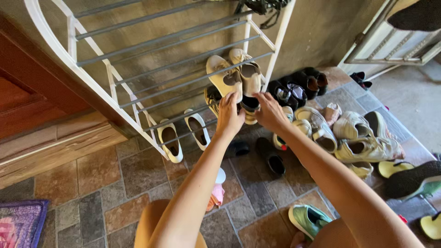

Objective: The person removes several pairs of shoes from a white metal shoe rack and places them on the floor. Then, using a pink cloth, the person wipes the bars and frame of the shoe rack.

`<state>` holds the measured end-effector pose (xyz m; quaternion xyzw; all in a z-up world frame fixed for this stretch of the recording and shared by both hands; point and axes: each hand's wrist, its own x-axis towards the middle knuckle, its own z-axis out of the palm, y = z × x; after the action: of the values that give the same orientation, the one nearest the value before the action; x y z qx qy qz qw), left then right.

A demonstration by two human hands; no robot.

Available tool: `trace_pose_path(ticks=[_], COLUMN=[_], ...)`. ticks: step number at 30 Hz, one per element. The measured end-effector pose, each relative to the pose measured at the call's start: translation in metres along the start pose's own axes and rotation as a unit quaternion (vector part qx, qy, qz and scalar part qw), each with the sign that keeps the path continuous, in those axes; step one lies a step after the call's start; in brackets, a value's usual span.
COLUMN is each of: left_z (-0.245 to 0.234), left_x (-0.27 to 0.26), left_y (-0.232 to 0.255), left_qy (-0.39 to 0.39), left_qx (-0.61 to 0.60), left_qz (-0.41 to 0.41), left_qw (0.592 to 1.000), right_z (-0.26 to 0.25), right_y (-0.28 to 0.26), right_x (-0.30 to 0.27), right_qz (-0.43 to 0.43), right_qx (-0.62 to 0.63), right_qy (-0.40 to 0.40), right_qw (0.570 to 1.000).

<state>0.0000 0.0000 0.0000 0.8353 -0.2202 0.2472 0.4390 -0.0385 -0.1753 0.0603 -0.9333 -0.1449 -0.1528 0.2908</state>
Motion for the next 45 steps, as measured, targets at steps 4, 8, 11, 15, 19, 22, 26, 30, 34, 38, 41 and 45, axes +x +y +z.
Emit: trace_pose_path(ticks=[4, 8, 11, 15, 19, 22, 26, 30, 34, 38, 41, 45], left_z=[-0.010, -0.005, -0.006, 0.000, 0.011, 0.006, -0.015, -0.027, -0.036, -0.047, -0.052, -0.057], left_x=[0.027, 0.045, 0.050, 0.050, 0.052, 0.051, 0.044, 0.032, 0.017, -0.001, -0.008, -0.024], left_y=[0.008, 0.006, 0.013, 0.012, -0.001, -0.002, 0.003, 0.010, 0.026, 0.045, 0.070, 0.095], left_qy=[-0.042, -0.058, -0.100, -0.114, -0.121, -0.144, -0.155, -0.151, -0.160, -0.133, -0.156, -0.173], left_qx=[0.032, 0.066, 0.100, 0.164, 0.223, 0.209, 0.158, 0.132, 0.098, 0.075, 0.067, 0.023], left_qz=[-0.046, -0.076, -0.138, -0.119, -0.106, -0.105, -0.081, -0.018, -0.001, 0.044, 0.029, 0.061], left_qw=[0.998, 0.993, 0.980, 0.973, 0.962, 0.962, 0.972, 0.980, 0.982, 0.987, 0.985, 0.983], right_z=[-0.007, -0.002, 0.004, 0.020, 0.035, 0.036, 0.039, 0.013, -0.019, -0.038, -0.051, -0.069], right_y=[-0.001, 0.012, 0.016, 0.031, 0.052, 0.055, 0.030, 0.014, -0.002, -0.020, -0.023, -0.009], right_x=[0.039, 0.062, 0.069, 0.078, 0.080, 0.074, 0.047, 0.036, 0.018, -0.010, -0.027, -0.054], right_qz=[-0.006, -0.027, 0.030, 0.034, 0.024, 0.041, 0.005, -0.003, -0.047, -0.016, -0.048, -0.064], right_qx=[-0.019, -0.042, -0.077, -0.131, -0.131, -0.145, -0.158, -0.135, -0.135, -0.143, -0.148, -0.140], right_qy=[-0.032, -0.020, -0.038, -0.032, -0.033, -0.043, 0.004, -0.024, -0.062, -0.103, -0.120, -0.122], right_qw=[0.999, 0.999, 0.996, 0.990, 0.991, 0.988, 0.987, 0.991, 0.988, 0.984, 0.980, 0.981])
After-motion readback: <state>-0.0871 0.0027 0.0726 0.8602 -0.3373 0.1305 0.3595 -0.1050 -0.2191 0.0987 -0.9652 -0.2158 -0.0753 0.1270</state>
